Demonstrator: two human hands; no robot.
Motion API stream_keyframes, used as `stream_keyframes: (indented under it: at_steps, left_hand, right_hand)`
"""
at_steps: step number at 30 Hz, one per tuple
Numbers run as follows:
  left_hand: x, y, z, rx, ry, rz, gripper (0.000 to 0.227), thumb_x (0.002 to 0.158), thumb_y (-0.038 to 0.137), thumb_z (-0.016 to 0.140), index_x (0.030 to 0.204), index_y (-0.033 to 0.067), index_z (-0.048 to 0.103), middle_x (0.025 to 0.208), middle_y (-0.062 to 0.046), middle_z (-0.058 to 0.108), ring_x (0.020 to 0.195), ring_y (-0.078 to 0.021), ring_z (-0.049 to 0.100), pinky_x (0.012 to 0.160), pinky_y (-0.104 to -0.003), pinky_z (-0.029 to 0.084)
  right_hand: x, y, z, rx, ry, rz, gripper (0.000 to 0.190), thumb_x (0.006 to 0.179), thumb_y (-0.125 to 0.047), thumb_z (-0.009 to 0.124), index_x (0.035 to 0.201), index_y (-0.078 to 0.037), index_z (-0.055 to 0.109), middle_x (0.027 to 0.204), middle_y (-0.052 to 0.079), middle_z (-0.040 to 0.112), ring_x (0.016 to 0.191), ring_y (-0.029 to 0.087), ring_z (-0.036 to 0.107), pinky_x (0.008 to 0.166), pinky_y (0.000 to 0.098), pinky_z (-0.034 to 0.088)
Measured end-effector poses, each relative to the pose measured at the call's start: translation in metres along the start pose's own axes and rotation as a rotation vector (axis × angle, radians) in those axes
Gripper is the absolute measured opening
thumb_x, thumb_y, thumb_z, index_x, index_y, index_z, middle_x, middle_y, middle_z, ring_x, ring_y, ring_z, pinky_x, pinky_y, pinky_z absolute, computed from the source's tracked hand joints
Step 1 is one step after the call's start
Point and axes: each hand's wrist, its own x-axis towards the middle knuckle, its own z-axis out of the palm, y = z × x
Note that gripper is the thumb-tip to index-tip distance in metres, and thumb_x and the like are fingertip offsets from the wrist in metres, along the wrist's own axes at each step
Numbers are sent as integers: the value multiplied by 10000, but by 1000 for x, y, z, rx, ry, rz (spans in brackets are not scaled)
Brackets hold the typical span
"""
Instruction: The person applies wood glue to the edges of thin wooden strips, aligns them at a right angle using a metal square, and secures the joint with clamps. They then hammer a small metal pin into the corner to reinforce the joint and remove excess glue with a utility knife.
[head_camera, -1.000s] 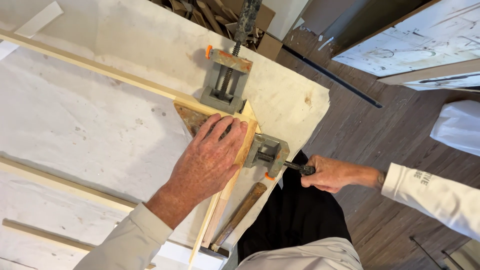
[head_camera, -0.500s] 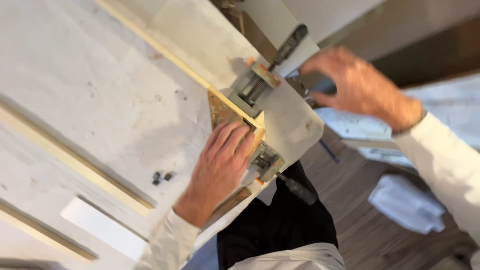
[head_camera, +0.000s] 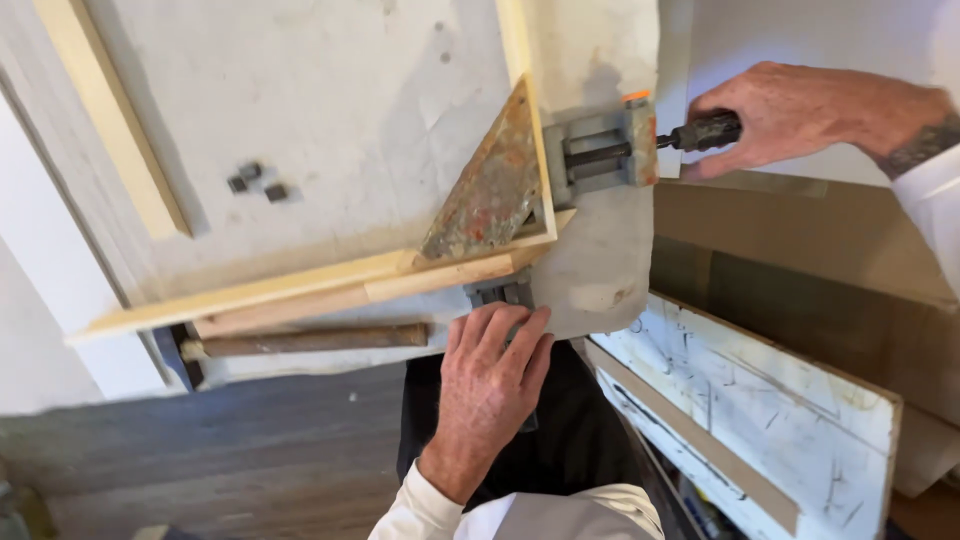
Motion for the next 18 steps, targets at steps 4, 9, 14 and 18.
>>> stream_keyframes:
  at_steps: [4,9,14,18]
  left_hand:
    - [1,10,8,-32,93,-41,181,939,122,640,1105,54,614,1058,-98,591,997,-287,592,805,-443,451]
    - [59,-24,-4,225,18,347,278,996,33,529,1247,-75,577,1298,-181,550,1285,-346,491,1123,-574,336]
    - [65,-63,17,490,-80,545,399,901,207,721,1270,72,654,1344,-94,558,1328,-287,437,1166,-571,250]
    - [75,-60,0,373,-3,626,322,909,217,769,1130,1,680,1222,-91,597,1254,-259,484,1068,-582,374]
  right_hand:
    - [12,15,1,113,17,-13,318,788,-429,750,836,-115,729,706,46,613,646,198,516,607,296,404]
    - [68,38,23,429,-214,-160,320,844,-197,782,694,82,740,574,175,650,479,278,573,521,370,501]
    - [48,22,19,289,-37,-120,465,863,-345,761,612,20,620,536,110,541,454,222,445,457,337,359]
    - [43,12,28,86,159,-119,524,877,-378,659,574,15,492,536,122,493,486,248,410,472,384,339]
